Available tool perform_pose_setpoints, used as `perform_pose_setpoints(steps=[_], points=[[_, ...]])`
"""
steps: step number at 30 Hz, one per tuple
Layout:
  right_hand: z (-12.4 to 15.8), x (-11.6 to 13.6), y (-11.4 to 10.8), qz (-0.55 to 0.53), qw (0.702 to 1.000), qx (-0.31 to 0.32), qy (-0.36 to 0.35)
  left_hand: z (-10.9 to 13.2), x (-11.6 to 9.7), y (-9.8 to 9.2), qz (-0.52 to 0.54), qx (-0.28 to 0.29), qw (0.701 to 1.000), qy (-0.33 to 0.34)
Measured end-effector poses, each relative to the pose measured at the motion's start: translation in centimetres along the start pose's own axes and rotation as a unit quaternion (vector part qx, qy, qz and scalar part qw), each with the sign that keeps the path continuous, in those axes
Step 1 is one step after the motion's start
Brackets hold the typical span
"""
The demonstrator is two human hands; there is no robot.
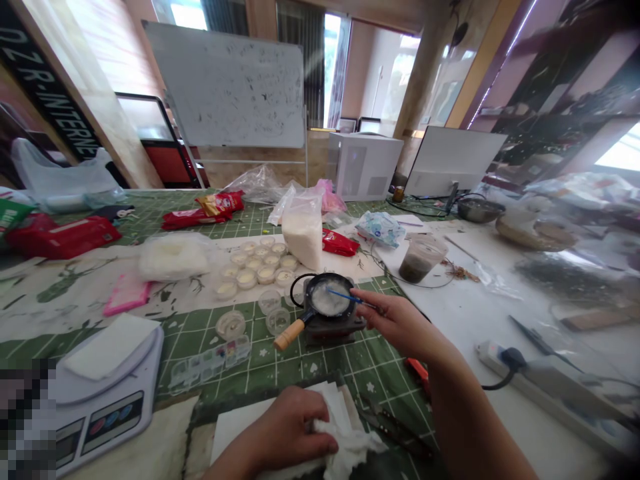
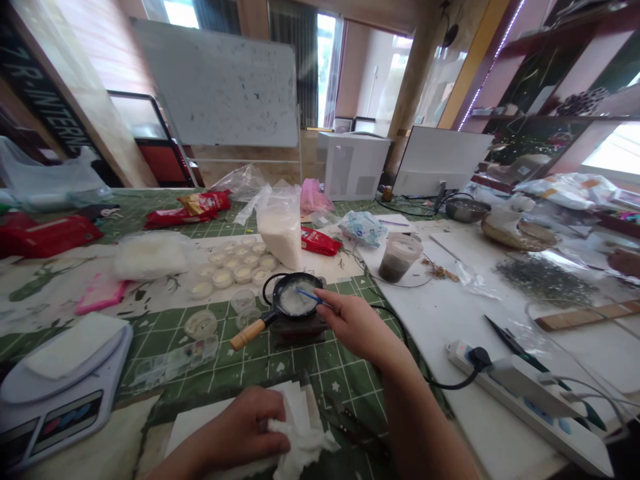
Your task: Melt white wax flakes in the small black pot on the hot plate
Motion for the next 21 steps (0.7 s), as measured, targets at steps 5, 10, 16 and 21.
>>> perform_pose_setpoints(steps=[5, 10, 16, 21], points=[[0.5, -0.1, -0.9, -0.07, 0.997, 0.007, 0.004, 0.2, 0.3, 0.0, -0.021, -0.009, 1.0, -0.012], [0.6, -1.5, -2.7, -0.064, 0.995, -0.059, 0.049, 0.1, 0.1, -0.1, -0.018, -0.009, 1.0, -0.006], [0.6, 0.9, -0.8, -0.057, 0.998, 0.001, -0.024, 0.0, 0.1, -0.2, -0.019, -0.009, 1.0, -0.008], [0.6, 0.2, -1.5, -0.007, 0.999, -0.051, 0.002, 0.1, 0.1, 0.0, -0.028, -0.005, 1.0, -0.007]])
Point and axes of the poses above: each hand's wrist, its own z-axis away from the middle knuckle, its own y-axis out of the palm, x = y × z, the point moved 9 cm from there along -z, towards the middle knuckle, and after that the axes turned 3 degrees about y, right-handed, at the moved point
